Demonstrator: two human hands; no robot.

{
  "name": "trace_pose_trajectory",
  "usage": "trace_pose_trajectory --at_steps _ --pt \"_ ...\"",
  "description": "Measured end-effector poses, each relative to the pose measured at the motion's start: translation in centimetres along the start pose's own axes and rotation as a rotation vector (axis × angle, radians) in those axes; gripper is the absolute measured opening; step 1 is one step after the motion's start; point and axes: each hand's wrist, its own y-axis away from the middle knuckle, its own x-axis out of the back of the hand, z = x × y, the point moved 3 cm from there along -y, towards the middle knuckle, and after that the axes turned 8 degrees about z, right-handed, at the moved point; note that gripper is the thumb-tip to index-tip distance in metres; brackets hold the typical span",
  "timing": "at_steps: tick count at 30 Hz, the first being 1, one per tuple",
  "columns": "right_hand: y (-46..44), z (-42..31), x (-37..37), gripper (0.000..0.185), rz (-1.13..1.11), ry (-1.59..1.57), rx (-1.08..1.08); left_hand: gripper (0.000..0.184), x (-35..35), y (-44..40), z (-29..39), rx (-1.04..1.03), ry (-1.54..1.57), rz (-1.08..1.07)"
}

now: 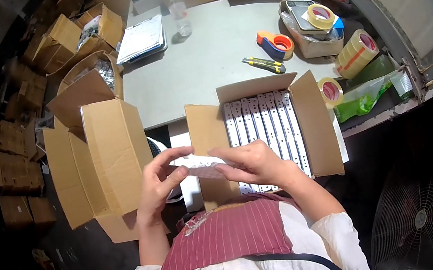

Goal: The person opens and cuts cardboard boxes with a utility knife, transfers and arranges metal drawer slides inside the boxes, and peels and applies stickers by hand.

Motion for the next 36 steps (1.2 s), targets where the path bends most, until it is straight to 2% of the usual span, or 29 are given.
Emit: trace_pose_trajectory --at_steps 4,5,8,9,12,13,16,18,21,24,27,31,35,36 --pt "0.5 0.8 -0.4 0.031 -0.006 -0.067 -0.023 0.044 -1.0 0.0 1.0 -0.042 -0.031 -0.034" --pt "0.7 1.0 -0.5 0.031 -0.005 -0.081 -0.037 0.035 -1.0 -0.1 0.7 -0.069 -0.017 -0.058" --pt "0.7 0.9 -0.4 0.032 -0.046 -0.126 -0.092 0.025 -1.1 0.2 0.1 0.012 -0.03 -0.017" --pt "0.6 0.8 -0.3 0.032 -0.069 -0.142 -0.113 0.017 -1.1 0.2 -0.2 -0.03 -0.061 0.036" --pt "0.6 0.7 -0.6 0.035 0.013 -0.087 -0.094 0.015 -1.3 0.4 -0.6 -0.127 -0.073 0.181" --pt "0.5 0.8 -0.8 0.035 0.078 -0.106 -0.055 0.014 -1.2 0.4 -0.8 -0.146 -0.093 0.202" --pt "1.3 1.0 -0.6 0.031 0.005 -0.106 -0.239 0.014 -0.9 0.5 -1.5 -0.183 -0.126 0.238" --pt "1.8 1.1 -0.6 0.027 -0.026 -0.073 -0.254 0.016 -0.9 0.6 -1.9 -0.178 -0.11 0.222" --pt "2.0 1.1 -0.9 0.024 -0.021 -0.095 -0.253 0.018 -1.1 1.0 -1.2 -0.092 0.083 0.125" --pt "2.1 1.2 -1.4 0.022 0.012 -0.127 -0.208 0.02 -1.2 0.8 -1.3 -0.066 0.099 -0.014" --pt "2.1 0.9 -1.7 0.021 0.014 -0.137 -0.19 0.02 -1.6 0.7 -3.1 0.012 -0.004 0.056" --pt "2.2 1.5 -1.5 0.02 0.035 -0.121 -0.221 0.019 -1.5 1.0 -3.6 -0.014 -0.043 0.141" --pt "3.7 2.5 -1.8 0.018 0.055 -0.374 -0.517 0.018 -1.8 1.0 -3.5 -0.027 -0.015 0.173" --pt "3.8 2.5 -1.8 0.018 0.058 -0.395 -0.521 0.019 -2.0 1.0 -3.5 -0.02 0.004 0.176"
